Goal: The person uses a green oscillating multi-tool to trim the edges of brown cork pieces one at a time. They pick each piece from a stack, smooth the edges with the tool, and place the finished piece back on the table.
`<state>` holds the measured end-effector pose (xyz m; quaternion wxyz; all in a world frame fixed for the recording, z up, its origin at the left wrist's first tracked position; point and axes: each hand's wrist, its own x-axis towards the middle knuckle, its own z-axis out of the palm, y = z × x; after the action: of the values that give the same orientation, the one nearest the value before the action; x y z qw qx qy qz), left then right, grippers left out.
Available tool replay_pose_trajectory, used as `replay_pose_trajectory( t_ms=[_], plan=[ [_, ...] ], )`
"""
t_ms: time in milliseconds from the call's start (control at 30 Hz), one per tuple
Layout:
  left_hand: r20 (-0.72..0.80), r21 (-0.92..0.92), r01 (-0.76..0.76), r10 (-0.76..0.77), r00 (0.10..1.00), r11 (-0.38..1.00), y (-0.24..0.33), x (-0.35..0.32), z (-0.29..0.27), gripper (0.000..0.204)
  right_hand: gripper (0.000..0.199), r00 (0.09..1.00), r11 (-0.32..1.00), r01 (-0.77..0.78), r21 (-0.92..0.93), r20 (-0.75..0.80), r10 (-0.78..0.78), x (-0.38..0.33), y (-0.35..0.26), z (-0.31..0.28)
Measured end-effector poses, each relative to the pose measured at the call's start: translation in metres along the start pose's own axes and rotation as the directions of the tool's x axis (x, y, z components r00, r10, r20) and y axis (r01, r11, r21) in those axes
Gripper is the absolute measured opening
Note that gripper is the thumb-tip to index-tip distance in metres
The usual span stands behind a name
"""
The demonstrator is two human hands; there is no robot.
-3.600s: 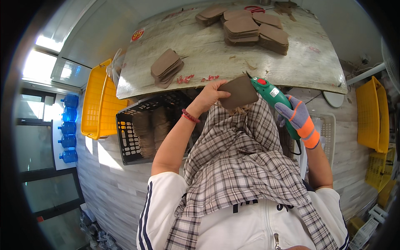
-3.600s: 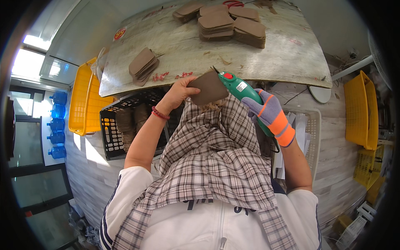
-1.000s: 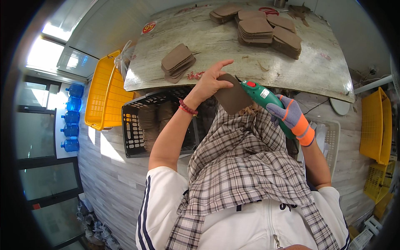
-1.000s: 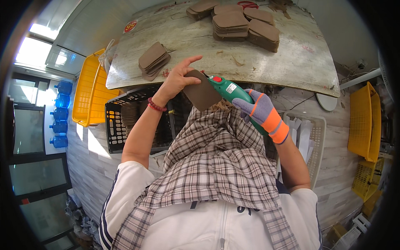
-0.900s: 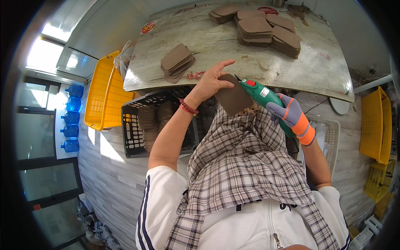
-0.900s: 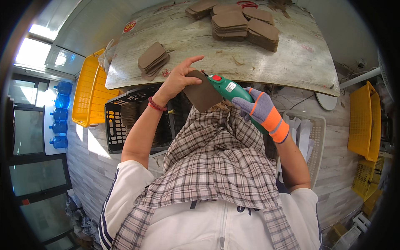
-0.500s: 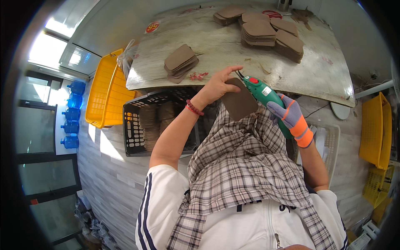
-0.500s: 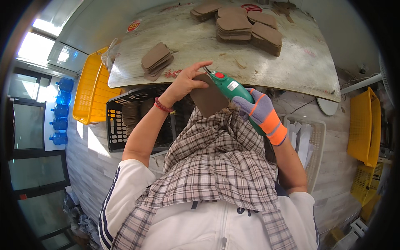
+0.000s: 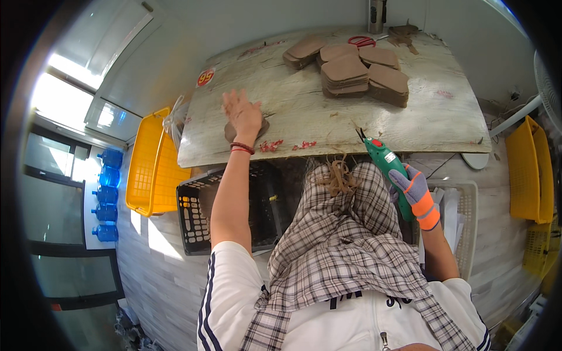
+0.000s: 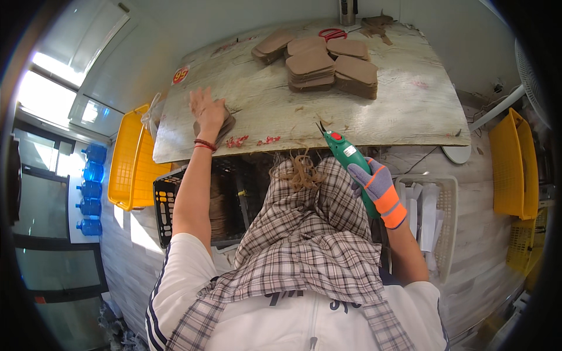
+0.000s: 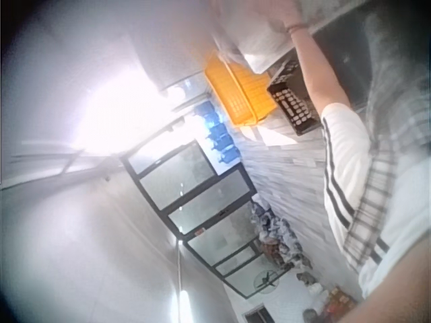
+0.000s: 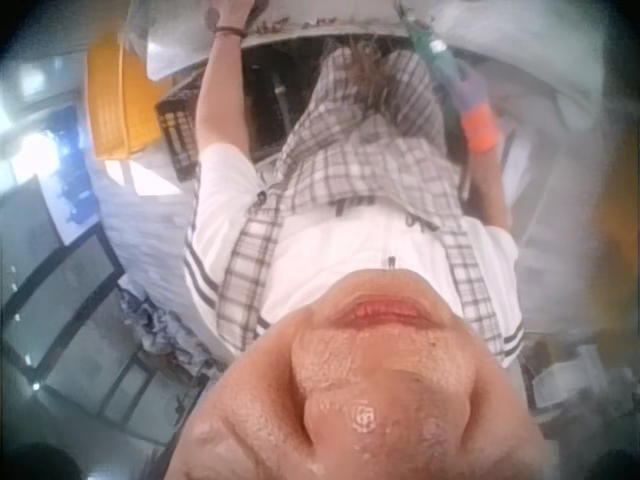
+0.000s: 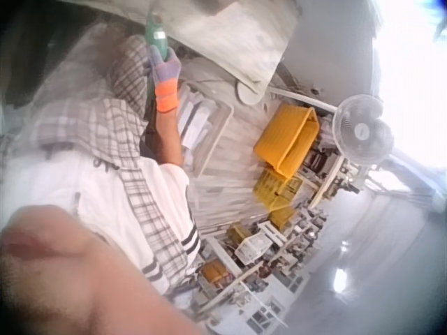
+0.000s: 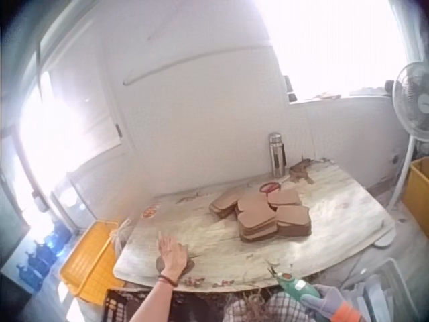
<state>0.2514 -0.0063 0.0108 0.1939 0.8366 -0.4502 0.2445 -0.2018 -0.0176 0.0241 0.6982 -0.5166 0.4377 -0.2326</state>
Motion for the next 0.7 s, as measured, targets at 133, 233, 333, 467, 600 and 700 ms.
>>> replay_pose_trajectory(
  t_ms=[133, 233, 333, 467, 600, 700],
  plan=[
    [-0.023, -0.318, -0.228, 0.233, 0.972, 0.92, 0.102, 0.04, 0.037, 0.062, 0.036, 0.997, 0.998, 0.055, -0.035, -0.054, -0.057, 0.003, 0.012, -0.01],
    [0.249, -0.391, -0.156, 0.268, 0.931, 0.907, 0.172, 0.066, 0.036, 0.07, 0.035, 0.996, 0.999, 0.021, -0.025, -0.089, -0.023, -0.002, 0.013, -0.016],
    [0.561, -0.332, -0.065, 0.252, 0.788, 0.941, 0.196, 0.081, 0.047, 0.08, 0.033, 0.992, 1.0, -0.002, -0.017, -0.125, 0.0, -0.005, 0.015, -0.019],
    [0.561, -0.446, -0.043, 0.317, 0.765, 0.894, 0.18, 0.081, 0.071, 0.083, 0.034, 0.989, 1.0, 0.03, -0.007, -0.145, -0.03, -0.003, 0.028, -0.025],
    [0.61, -0.425, -0.058, 0.333, 0.719, 0.903, 0.171, 0.078, 0.059, 0.083, 0.029, 0.99, 0.999, 0.016, 0.05, -0.138, -0.009, 0.003, 0.03, -0.026],
    [0.579, -0.45, -0.103, 0.378, 0.723, 0.887, 0.168, 0.079, 0.056, 0.081, 0.033, 0.995, 1.0, 0.001, 0.014, -0.104, 0.001, 0.007, 0.031, -0.026]
  ],
)
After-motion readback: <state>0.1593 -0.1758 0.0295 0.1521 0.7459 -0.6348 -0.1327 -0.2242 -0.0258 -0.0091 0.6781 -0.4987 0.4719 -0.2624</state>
